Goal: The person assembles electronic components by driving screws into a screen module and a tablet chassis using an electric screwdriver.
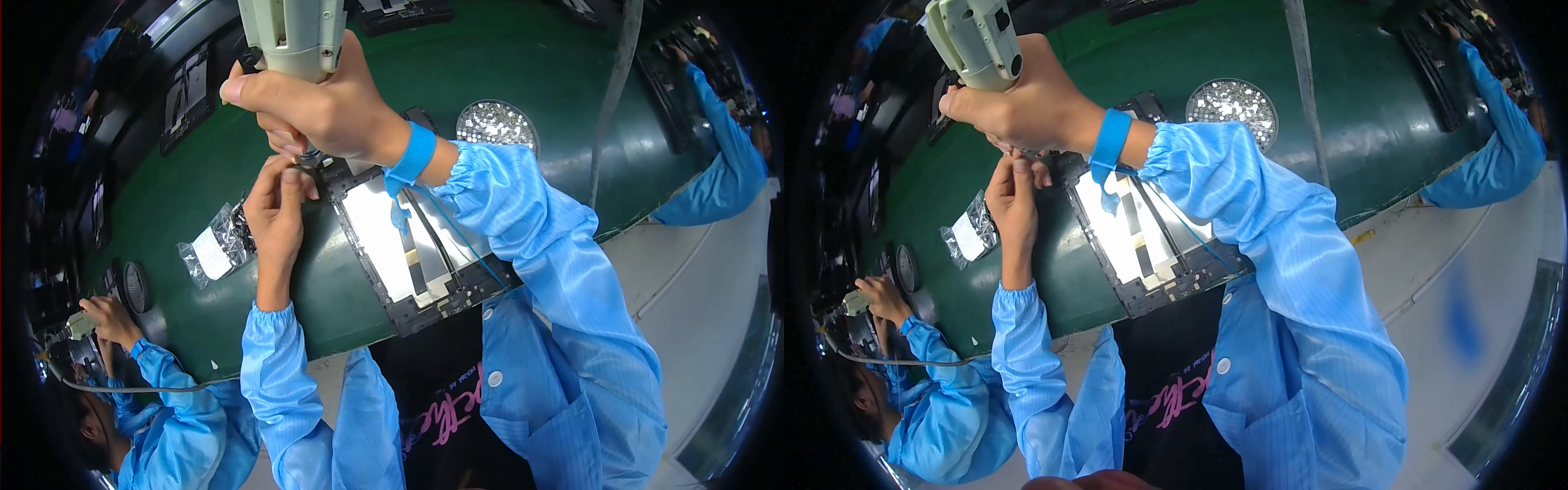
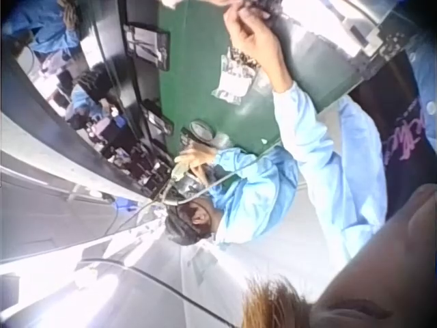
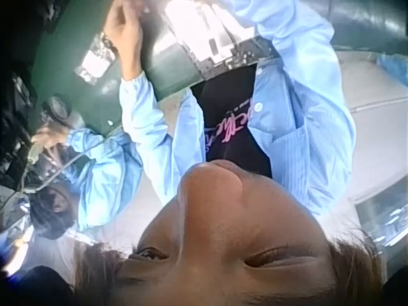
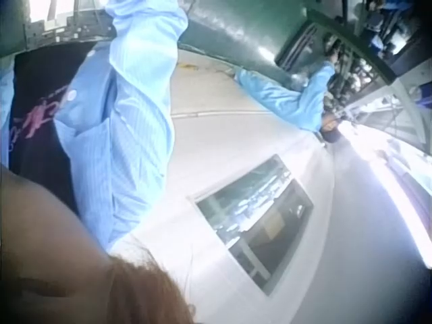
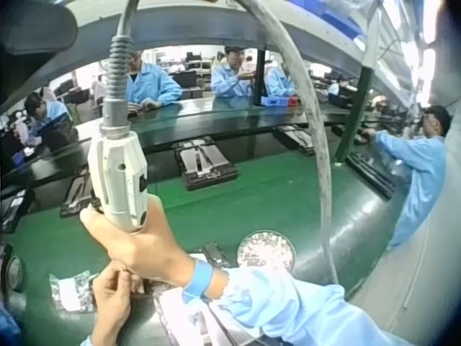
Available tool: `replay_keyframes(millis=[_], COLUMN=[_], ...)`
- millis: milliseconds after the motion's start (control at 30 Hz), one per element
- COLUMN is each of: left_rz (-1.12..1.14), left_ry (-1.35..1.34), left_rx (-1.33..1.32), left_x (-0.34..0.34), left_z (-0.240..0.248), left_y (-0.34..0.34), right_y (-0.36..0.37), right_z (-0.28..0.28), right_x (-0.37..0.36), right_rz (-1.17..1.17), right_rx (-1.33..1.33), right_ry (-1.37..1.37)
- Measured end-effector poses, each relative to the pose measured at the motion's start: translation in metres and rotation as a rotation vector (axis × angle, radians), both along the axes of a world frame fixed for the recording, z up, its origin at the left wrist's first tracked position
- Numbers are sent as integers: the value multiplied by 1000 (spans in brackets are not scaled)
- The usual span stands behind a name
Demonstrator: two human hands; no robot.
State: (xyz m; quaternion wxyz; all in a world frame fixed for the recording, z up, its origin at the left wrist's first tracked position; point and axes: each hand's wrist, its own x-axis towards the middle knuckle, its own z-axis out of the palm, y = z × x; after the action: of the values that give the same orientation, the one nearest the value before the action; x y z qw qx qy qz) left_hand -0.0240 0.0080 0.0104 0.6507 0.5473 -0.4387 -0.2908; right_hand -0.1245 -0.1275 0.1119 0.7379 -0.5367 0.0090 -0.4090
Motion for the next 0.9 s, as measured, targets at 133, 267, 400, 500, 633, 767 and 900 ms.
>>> replay_keyframes(millis=[133,267,400,500,633,767,900], left_rz=[59,55,182,178,230,244,253], left_ry=[-2,-167,-775,-906,-890,-878,-921], left_rx=[47,21,-142,-162,-145,-167,-200], left_x=[6,2,2,-1,-4,-4,-2], left_z=[7,11,12,17,16,14,14], left_y=[1,2,2,3,3,1,2], right_y=[2,3,7,10,12,12,14], right_z=[0,-6,-4,-3,-7,-5,0], right_x=[2,4,1,2,5,4,-2], right_rz=[-14,21,17,31,2,-18,25], right_rx=[-1,8,-21,-22,-82,-90,-101], right_ry=[-3,-26,-27,-17,-2,26,-19])
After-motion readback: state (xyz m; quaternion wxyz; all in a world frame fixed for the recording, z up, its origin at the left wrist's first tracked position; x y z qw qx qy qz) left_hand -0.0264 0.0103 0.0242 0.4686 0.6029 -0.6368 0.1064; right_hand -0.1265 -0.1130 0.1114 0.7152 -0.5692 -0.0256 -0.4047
